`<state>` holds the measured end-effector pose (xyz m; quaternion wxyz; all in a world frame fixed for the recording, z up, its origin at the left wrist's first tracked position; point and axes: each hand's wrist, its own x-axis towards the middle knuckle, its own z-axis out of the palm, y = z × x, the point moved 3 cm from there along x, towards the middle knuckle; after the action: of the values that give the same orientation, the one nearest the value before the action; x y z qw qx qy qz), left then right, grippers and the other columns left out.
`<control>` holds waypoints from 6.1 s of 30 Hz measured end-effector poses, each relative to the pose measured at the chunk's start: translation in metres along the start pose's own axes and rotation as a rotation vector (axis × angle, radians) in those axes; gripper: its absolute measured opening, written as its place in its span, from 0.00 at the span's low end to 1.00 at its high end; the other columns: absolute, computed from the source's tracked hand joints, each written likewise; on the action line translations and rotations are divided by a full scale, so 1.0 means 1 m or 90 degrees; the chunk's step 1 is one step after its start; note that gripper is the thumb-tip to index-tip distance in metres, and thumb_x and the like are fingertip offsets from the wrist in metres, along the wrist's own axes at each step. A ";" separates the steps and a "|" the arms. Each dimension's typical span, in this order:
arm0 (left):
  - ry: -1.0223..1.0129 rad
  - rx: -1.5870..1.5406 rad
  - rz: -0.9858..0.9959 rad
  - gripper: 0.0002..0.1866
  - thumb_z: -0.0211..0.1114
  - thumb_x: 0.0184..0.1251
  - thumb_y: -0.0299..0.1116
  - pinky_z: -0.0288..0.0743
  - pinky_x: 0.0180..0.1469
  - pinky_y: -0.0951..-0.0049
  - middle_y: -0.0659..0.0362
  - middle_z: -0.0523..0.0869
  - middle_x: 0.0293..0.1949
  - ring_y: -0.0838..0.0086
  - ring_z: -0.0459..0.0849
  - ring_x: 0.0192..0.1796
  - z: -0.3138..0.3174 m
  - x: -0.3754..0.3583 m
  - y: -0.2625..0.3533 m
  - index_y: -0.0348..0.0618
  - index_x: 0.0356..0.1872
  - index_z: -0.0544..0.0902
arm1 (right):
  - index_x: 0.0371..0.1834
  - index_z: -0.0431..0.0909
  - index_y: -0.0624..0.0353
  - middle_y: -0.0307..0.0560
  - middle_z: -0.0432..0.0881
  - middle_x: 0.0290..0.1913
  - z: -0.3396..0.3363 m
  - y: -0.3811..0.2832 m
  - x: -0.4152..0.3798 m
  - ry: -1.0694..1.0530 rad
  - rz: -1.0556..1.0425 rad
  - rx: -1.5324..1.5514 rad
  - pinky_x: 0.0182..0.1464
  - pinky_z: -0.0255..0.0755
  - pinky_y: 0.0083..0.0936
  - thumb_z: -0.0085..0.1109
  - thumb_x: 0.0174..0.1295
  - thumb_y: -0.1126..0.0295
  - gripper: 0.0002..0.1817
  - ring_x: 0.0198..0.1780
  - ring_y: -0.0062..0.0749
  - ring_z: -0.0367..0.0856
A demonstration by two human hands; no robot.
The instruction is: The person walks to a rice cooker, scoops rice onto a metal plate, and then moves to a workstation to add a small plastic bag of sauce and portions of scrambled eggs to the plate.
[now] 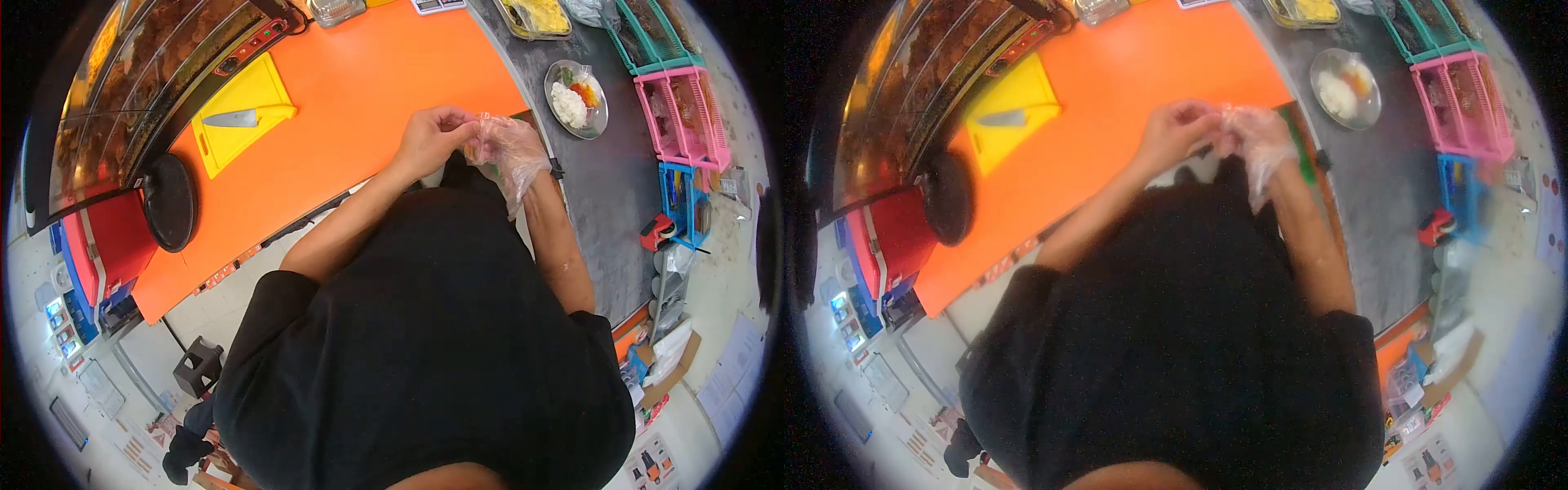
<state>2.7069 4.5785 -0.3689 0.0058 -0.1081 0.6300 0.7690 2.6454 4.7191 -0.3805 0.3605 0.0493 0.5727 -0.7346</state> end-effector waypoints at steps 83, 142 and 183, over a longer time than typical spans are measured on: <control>-0.163 0.398 0.110 0.06 0.56 0.61 0.28 0.69 0.27 0.74 0.61 0.76 0.20 0.77 0.74 0.23 0.002 0.014 0.004 0.36 0.27 0.76 | 0.29 0.77 0.62 0.43 0.77 0.25 -0.001 0.020 -0.008 0.091 -0.042 -0.012 0.25 0.72 0.21 0.60 0.58 0.72 0.05 0.23 0.25 0.76; -0.226 0.615 0.335 0.09 0.61 0.53 0.36 0.74 0.30 0.61 0.51 0.82 0.22 0.56 0.80 0.25 0.076 0.059 0.000 0.41 0.23 0.80 | 0.32 0.79 0.63 0.59 0.81 0.35 -0.064 -0.022 -0.030 0.223 0.125 -0.619 0.39 0.74 0.36 0.48 0.56 0.59 0.17 0.33 0.45 0.82; -0.481 0.624 0.237 0.27 0.63 0.54 0.33 0.65 0.60 0.60 0.49 0.73 0.57 0.54 0.72 0.58 0.214 0.389 -0.105 0.41 0.57 0.71 | 0.41 0.76 0.61 0.60 0.79 0.43 -0.312 -0.120 0.112 0.595 0.142 -0.741 0.49 0.71 0.42 0.52 0.58 0.62 0.15 0.47 0.52 0.78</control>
<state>2.3086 4.7579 -0.4986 0.1425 0.2963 0.8708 0.3656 2.3859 4.9501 -0.4440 0.1198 0.2153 0.9532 -0.1753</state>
